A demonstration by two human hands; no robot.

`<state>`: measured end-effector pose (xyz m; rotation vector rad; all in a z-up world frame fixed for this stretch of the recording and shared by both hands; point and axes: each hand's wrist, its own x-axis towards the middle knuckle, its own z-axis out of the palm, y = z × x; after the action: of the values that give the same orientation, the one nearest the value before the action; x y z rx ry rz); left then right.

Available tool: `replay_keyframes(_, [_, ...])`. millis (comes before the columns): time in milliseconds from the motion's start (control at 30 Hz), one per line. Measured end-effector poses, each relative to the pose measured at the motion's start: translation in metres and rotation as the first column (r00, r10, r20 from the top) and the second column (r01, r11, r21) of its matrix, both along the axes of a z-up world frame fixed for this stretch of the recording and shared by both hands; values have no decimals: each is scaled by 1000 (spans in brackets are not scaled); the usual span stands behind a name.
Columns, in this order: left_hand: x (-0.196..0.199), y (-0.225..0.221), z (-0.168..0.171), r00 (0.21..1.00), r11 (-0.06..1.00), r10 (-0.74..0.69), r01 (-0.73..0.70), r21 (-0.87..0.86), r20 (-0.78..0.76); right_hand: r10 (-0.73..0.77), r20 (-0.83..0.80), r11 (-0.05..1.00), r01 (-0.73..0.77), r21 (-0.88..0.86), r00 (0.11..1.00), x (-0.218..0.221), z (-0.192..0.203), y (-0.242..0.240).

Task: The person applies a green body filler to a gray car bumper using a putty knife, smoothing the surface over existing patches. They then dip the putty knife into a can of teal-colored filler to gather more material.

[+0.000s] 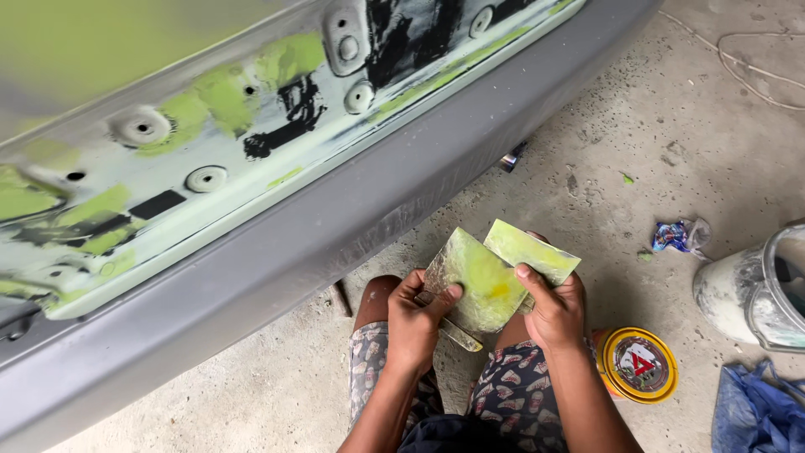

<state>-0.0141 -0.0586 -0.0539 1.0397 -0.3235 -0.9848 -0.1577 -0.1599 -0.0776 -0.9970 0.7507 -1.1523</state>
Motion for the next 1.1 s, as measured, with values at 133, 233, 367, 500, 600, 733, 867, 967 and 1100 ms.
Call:
replay_keyframes(133, [5,7,29,961,999,4,-13,31,278,-53,-90,998,50,-42,995,6,-5,5])
replay_keyframes(233, [3,8,32,933,995,93,-98,-5,348,-79,-84,992,71,-101,993,6,-18,5])
replay_keyframes(367, [0,3,39,893,969,235,-248,-14,383,-155,8,960,153,-236,988,11,-29,3])
replay_keyframes(500, [4,0,32,880,974,222,-218,-57,420,-189,28,955,191,-229,982,14,-17,5])
replay_keyframes(600, [3,-1,34,860,977,211,-200,-73,465,-204,28,953,205,-224,979,10,-12,6])
replay_keyframes(733, [8,0,45,791,980,197,-158,-116,579,-160,-16,967,154,-201,987,4,-19,11])
replay_keyframes(867, [13,5,37,770,995,92,-53,-80,631,-94,-66,968,76,-239,993,-3,-26,16])
replay_keyframes(967, [10,4,58,806,985,169,-120,-124,567,-115,30,967,119,-226,993,-1,-15,14])
replay_keyframes(1100, [6,9,55,796,979,204,-170,-113,570,-92,-56,957,73,-281,994,-5,-11,14])
